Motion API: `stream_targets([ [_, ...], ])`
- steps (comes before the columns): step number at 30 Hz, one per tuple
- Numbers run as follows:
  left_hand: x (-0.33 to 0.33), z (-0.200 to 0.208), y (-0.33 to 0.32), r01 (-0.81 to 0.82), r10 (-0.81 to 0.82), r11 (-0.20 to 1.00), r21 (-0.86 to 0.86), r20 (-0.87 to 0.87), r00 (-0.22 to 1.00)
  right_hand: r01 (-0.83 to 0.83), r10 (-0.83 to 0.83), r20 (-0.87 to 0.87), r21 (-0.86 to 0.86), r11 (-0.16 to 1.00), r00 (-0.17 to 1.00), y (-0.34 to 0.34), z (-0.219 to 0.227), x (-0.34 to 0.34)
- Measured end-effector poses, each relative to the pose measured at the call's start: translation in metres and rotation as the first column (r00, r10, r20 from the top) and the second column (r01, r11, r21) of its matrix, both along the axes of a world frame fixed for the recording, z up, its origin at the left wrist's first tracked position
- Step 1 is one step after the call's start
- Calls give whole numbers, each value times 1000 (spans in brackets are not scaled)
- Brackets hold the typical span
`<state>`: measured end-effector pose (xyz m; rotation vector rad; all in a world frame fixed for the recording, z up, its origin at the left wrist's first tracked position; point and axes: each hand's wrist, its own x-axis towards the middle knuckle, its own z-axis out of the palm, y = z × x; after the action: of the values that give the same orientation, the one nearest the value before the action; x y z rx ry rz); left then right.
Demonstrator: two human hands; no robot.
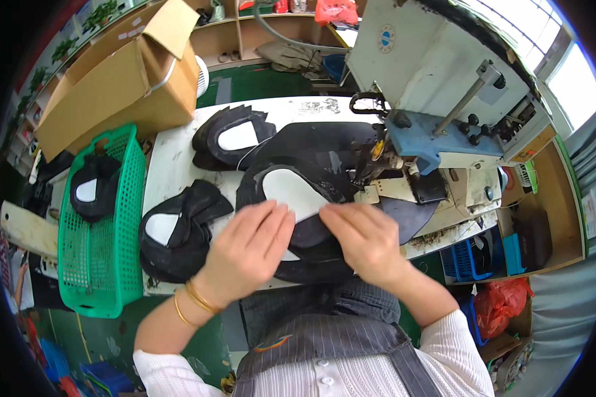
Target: The person aligns shoe upper pieces by hand and feeds them one at a time through a stitching machine to stitch along the edges.
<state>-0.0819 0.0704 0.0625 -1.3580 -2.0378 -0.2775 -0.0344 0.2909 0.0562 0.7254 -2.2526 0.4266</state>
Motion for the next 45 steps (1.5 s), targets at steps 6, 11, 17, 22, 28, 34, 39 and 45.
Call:
stream_targets([
  [6, 3, 6, 17, -54, 47, 998, 29, 217, 975, 103, -99, 140, -26, 994, 985, -2, -6, 6],
  [11, -20, 9, 25, -151, 155, 987, -55, 78, 985, 148, -146, 167, 2, 989, 975, -6, -2, -15],
  [17, -44, 15, 48, -102, 123, 985, -142, 150, 981, 239, -243, 137, 48, 970, 960, -1, -3, -14],
  [22, -60, 11, 69, 92, -54, 984, -154, 230, 972, 340, -353, 87, 133, 931, 932, 13, 0, 1],
  [28, -50, 6, 77, 96, -67, 988, -123, 220, 973, 318, -331, 119, 118, 941, 936, 28, -1, 7],
  [34, -53, 8, 78, 74, -47, 981, -178, 150, 988, 311, -326, 104, 134, 941, 940, 28, -1, 5],
  [39, -62, 12, 76, 122, -92, 967, -224, 142, 986, 293, -312, 92, 178, 940, 946, 26, 1, 6],
  [45, -67, 12, 71, 196, -145, 961, -194, 252, 957, 287, -310, 107, 189, 939, 945, 27, 2, 11],
])
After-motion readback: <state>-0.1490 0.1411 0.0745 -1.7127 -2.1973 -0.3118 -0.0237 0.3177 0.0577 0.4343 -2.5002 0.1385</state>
